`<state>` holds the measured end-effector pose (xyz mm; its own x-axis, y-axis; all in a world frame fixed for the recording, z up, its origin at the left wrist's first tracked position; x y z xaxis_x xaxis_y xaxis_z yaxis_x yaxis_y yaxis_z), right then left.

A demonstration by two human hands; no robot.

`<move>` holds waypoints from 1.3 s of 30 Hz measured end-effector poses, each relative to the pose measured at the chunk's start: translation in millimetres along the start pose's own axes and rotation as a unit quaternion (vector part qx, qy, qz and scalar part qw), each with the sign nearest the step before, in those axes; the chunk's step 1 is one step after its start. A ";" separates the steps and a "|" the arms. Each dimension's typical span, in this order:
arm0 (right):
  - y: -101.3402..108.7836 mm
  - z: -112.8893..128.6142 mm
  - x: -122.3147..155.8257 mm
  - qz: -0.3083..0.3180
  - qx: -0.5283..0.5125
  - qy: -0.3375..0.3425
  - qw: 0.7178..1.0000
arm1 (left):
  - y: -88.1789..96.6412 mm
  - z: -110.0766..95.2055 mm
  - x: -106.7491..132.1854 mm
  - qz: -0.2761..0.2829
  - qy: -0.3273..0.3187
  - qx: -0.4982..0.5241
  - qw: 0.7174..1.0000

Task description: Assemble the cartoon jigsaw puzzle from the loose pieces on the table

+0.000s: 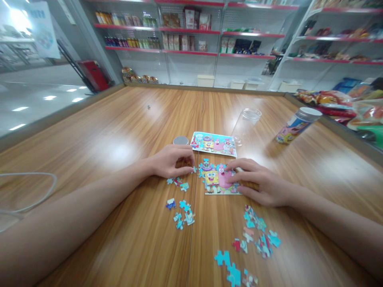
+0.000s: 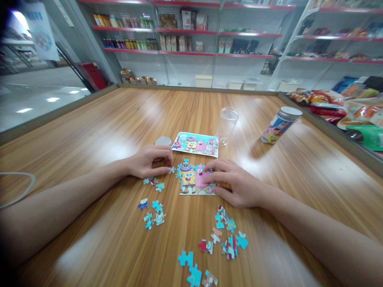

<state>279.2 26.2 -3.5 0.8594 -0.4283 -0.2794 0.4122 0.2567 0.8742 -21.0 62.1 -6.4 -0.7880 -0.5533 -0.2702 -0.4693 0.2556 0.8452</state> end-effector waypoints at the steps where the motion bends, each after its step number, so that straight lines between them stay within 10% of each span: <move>1: -0.1 -0.1 0.0 0.000 0.000 0.000 1.000 | 0.2 -0.5 -0.2 0.002 -0.002 -0.005 1.000; 39: 0.3 1.4 -0.3 -0.001 0.001 0.003 1.000 | 0.1 0.7 -0.1 -0.012 -0.017 -0.011 1.000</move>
<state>278.6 25.2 -2.6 0.8606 -0.4233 -0.2830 0.4127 0.2542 0.8747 -21.2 62.7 -6.6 -0.7901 -0.5317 -0.3050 -0.4788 0.2246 0.8487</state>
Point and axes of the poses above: each hand's wrist, its own x-axis away from the middle knuckle, its own y-axis out of the back of the hand, z = x × y, the point moved 3 cm from there along -x, towards the middle knuckle, and after that the axes turned 2 degrees about -y, right-handed, at the moved point
